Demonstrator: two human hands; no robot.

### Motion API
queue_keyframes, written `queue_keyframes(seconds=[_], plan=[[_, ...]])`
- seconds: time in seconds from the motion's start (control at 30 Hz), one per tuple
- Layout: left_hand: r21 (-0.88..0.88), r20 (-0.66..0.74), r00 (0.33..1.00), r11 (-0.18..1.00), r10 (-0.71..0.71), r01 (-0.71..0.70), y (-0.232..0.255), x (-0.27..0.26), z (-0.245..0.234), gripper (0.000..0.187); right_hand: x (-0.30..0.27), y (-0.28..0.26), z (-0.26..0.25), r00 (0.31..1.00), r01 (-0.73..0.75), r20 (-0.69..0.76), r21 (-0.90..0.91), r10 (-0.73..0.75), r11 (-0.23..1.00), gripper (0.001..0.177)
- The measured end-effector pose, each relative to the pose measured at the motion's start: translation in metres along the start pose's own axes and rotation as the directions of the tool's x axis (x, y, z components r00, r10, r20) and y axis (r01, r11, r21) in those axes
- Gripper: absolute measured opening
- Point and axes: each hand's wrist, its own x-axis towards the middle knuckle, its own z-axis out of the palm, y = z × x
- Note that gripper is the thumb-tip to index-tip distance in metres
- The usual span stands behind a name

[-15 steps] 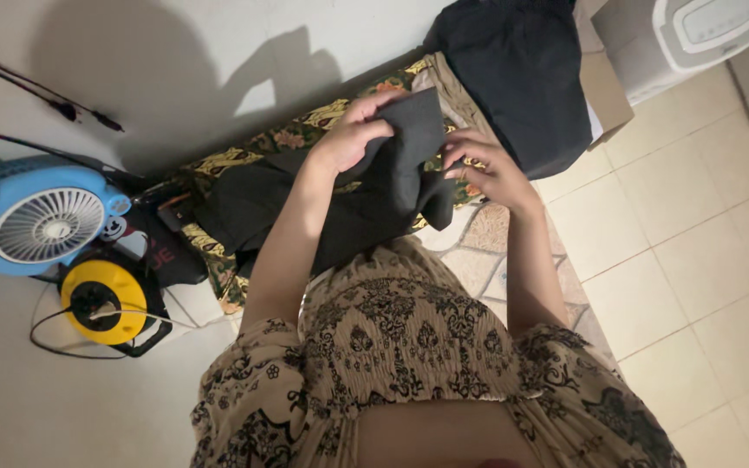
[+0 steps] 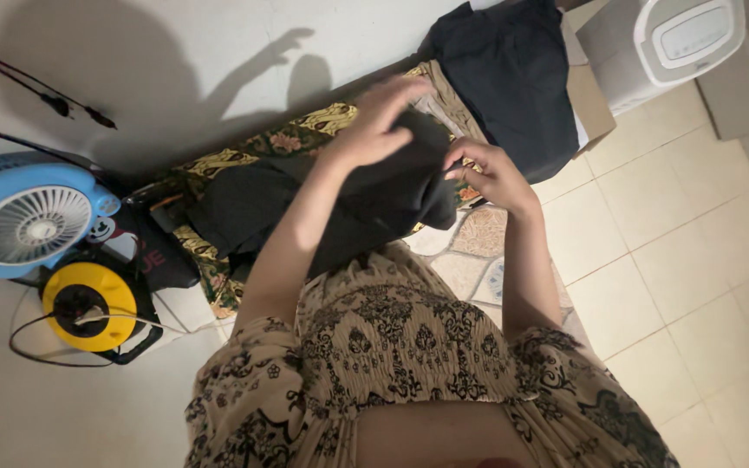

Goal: The person irons a dark garment on a patterned ironing board, repeatedly smoothing the fabric with an iron. They then fold the garment and place it on a pile of other clothes on the floor.

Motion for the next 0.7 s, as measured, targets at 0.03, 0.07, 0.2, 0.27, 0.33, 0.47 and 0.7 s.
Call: queue_keyframes(seconds=[0.03,0.07,0.2,0.27,0.33,0.47,0.7], plan=[[-0.076,0.098,0.995,0.997,0.002,0.006,0.001,0.004,0.008,0.055,0.001,-0.002,0.001,1.000,0.002,-0.003,0.009,-0.002,1.000,0.014],[-0.151,0.190,0.982,0.988,0.008,0.021,0.002,0.008,0.016,0.053,0.002,-0.003,0.001,1.000,0.004,0.000,0.018,-0.004,1.000,0.014],[-0.328,0.506,0.845,0.867,-0.174,0.375,-0.005,0.024,0.030,0.040,0.000,-0.009,-0.001,0.999,-0.031,-0.015,0.046,0.032,0.998,0.013],[-0.415,0.523,0.845,0.834,-0.107,0.363,-0.008,0.029,0.029,0.043,-0.003,-0.012,-0.005,0.999,-0.024,-0.026,0.013,0.024,1.000,0.013],[-0.279,0.543,0.831,0.907,-0.121,0.315,-0.004,0.035,0.029,0.038,-0.005,-0.015,-0.006,0.999,-0.022,-0.037,-0.003,0.022,1.000,0.014],[0.040,0.579,0.808,0.994,-0.104,0.099,0.020,0.045,0.012,0.033,-0.008,-0.018,-0.007,0.998,-0.030,-0.063,-0.019,0.029,0.999,0.014],[0.014,0.636,0.750,0.974,-0.181,0.224,0.038,0.043,-0.006,0.026,-0.013,-0.020,-0.006,0.992,-0.068,-0.109,0.005,0.068,0.998,0.013]])
